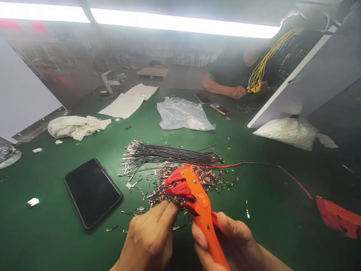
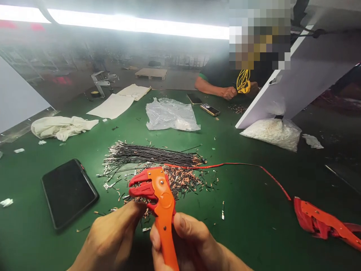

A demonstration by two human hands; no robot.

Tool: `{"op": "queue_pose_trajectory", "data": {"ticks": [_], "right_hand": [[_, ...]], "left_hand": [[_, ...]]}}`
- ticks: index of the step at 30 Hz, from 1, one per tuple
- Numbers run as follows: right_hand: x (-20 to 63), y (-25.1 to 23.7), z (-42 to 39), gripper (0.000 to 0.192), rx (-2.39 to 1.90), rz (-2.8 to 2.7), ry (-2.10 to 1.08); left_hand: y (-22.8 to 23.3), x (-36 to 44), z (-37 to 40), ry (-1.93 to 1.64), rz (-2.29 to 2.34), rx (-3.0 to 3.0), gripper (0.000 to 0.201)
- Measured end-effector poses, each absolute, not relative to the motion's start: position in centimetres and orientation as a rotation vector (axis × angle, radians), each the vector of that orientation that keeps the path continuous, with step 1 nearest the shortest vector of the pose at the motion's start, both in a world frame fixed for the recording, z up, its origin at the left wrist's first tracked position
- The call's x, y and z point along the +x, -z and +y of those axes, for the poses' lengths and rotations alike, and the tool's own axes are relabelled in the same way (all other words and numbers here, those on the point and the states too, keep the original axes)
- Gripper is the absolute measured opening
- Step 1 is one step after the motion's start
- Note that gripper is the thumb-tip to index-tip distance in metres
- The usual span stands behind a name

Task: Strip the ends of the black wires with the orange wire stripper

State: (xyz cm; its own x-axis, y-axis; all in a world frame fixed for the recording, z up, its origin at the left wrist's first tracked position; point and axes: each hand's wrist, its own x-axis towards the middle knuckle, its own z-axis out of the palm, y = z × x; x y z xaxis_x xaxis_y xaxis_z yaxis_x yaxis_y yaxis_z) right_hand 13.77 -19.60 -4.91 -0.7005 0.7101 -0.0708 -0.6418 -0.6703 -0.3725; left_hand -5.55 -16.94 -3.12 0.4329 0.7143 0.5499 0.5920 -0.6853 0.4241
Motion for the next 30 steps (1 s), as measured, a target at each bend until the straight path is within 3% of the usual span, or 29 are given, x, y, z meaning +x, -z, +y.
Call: {"op": "queue_pose_trajectory", "data": {"ticks": [9, 15, 20, 26, 30], "right_hand": [[13.9, 3.5, -19.1, 0.05, -0.291, -0.399, -2.418], [14.1, 3.8, -18.6, 0.041, -0.297, -0.483, -2.46], [13.5, 4.1, -18.9, 0.055, -0.245, -0.354, -2.498], [13.3, 3.1, -19.5, 0.059, -0.266, -0.451, -2.453], [13.5, 2.5, -19.3, 0.063, -0.309, -0.396, -2.488]], "left_hand": [[2.5, -5.9, -16.9, -0.962, 1.166, 2.55, 0.041], [1.4, -5.7, -17.3, -0.891, 1.116, 2.443, 0.024], [0.9, -5.1, -17.6, -0.96, 1.187, 2.348, 0.023], [0.4, -4.9, -17.0, -1.006, 1.075, 2.409, 0.011], [0.5, -4.9, -16.9, -0.993, 1.102, 2.374, 0.018]]}}
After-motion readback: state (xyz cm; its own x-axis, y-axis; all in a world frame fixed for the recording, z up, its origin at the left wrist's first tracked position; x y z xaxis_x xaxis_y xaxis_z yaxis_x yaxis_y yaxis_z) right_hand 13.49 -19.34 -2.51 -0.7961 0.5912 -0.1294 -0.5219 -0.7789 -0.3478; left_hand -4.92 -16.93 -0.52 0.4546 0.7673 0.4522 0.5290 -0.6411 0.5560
